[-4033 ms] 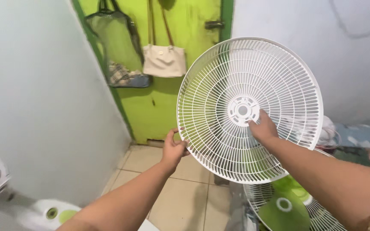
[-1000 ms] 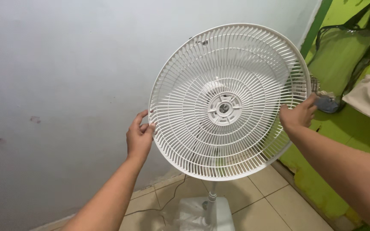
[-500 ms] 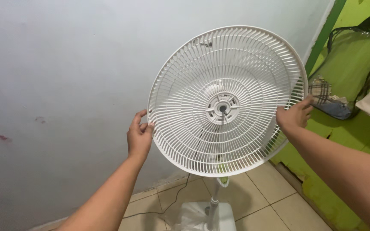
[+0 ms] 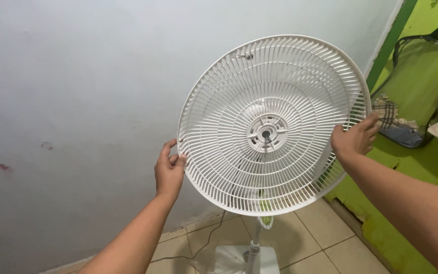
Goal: The person attaches the front grill to a standing fan, aligns it with the motor housing, and secures it by tightening the central knob. The person then picks up a green fan blade and positions it for installation.
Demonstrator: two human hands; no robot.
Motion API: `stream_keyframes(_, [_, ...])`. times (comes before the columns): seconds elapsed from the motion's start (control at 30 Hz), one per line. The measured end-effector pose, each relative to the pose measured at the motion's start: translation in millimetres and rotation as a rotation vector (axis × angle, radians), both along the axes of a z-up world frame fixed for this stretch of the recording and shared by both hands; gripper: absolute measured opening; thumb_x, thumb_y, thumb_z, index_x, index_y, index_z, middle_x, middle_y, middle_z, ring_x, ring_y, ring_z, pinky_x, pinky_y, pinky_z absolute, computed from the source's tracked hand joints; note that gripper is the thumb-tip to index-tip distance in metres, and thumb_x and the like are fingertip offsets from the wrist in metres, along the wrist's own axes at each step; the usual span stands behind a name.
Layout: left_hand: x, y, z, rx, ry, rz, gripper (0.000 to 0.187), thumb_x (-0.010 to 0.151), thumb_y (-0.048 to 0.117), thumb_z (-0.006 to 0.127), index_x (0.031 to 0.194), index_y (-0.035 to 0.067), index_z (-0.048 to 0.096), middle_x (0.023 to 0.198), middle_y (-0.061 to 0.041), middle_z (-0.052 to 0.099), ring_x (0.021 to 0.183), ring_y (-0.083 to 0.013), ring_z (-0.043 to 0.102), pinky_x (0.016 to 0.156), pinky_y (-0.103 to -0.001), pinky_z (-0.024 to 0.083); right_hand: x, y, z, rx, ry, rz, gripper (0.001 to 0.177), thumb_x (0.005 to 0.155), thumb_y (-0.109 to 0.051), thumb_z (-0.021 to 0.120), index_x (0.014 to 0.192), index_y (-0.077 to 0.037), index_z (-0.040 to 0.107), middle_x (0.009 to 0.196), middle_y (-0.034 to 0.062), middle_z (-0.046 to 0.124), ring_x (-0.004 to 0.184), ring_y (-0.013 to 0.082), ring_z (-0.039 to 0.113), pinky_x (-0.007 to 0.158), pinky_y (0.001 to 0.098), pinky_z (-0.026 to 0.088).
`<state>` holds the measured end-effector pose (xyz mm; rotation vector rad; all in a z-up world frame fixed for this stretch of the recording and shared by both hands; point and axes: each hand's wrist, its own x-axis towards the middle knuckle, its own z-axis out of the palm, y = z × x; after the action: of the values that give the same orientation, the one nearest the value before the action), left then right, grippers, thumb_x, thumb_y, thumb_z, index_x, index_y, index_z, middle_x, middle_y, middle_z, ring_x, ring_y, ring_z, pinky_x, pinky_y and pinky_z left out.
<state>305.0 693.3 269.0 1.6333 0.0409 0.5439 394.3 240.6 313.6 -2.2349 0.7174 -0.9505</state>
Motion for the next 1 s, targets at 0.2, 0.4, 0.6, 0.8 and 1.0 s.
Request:
stream_keyframes(0.2, [1, -4, -5, 0.010, 0.000, 0.034, 0.047, 0.093, 0.007, 0.062, 0.140, 0.013, 0.056, 0.099, -0.010, 0.080, 0.085, -0.0138, 0.073, 0.078, -0.029, 0.055, 1, 2, 0, 0.050, 0.044, 0.035, 0.102, 0.092, -0.024, 0.071, 0.163, -0.011, 0.000, 0.163, 0.0285, 0.015, 0.149, 0.0493, 0.025, 0.120, 0.0630, 0.022])
stream_keyframes(0.4, [3, -4, -2, 0.026, 0.030, 0.040, 0.047, 0.094, 0.006, 0.062, 0.140, 0.015, 0.055, 0.099, -0.012, 0.080, 0.086, -0.0159, 0.073, 0.078, -0.030, 0.055, 4, 3, 4, 0.023, 0.032, 0.058, 0.099, 0.093, -0.024, 0.070, 0.164, -0.013, 0.002, 0.164, 0.0276, 0.015, 0.148, 0.0497, 0.026, 0.120, 0.0617, 0.024])
stream_keyframes(0.6, [10, -10, -13, 0.048, 0.070, 0.082, 0.045, 0.095, 0.008, 0.059, 0.139, 0.015, 0.053, 0.103, -0.011, 0.080, 0.091, -0.0172, 0.074, 0.081, -0.032, 0.054, 6, -1, -1, 0.034, 0.022, 0.132, 0.103, 0.089, -0.019, 0.069, 0.165, -0.012, -0.001, 0.163, 0.0270, 0.017, 0.148, 0.0490, 0.027, 0.120, 0.0570, 0.028])
stream_keyframes(0.8, [15, -20, -31, 0.053, 0.083, 0.188, 0.045, 0.096, 0.015, 0.061, 0.139, 0.012, 0.048, 0.113, -0.011, 0.076, 0.098, -0.0230, 0.074, 0.086, -0.035, 0.054, 10, 6, -12, 0.039, -0.068, 0.061, 0.110, 0.084, -0.014, 0.073, 0.164, -0.015, -0.004, 0.164, 0.0257, 0.012, 0.152, 0.0471, 0.016, 0.124, 0.0573, 0.015])
stream_keyframes(1.0, [-6, -42, -19, 0.223, -0.057, 0.537, 0.070, 0.084, 0.013, 0.072, 0.143, 0.002, 0.035, 0.135, -0.024, 0.052, 0.126, -0.0390, 0.050, 0.103, -0.046, 0.038, -6, 20, -7, 0.052, -0.133, 0.013, 0.110, 0.082, -0.013, 0.076, 0.161, -0.016, -0.001, 0.162, 0.0271, 0.010, 0.151, 0.0465, 0.012, 0.120, 0.0599, 0.010])
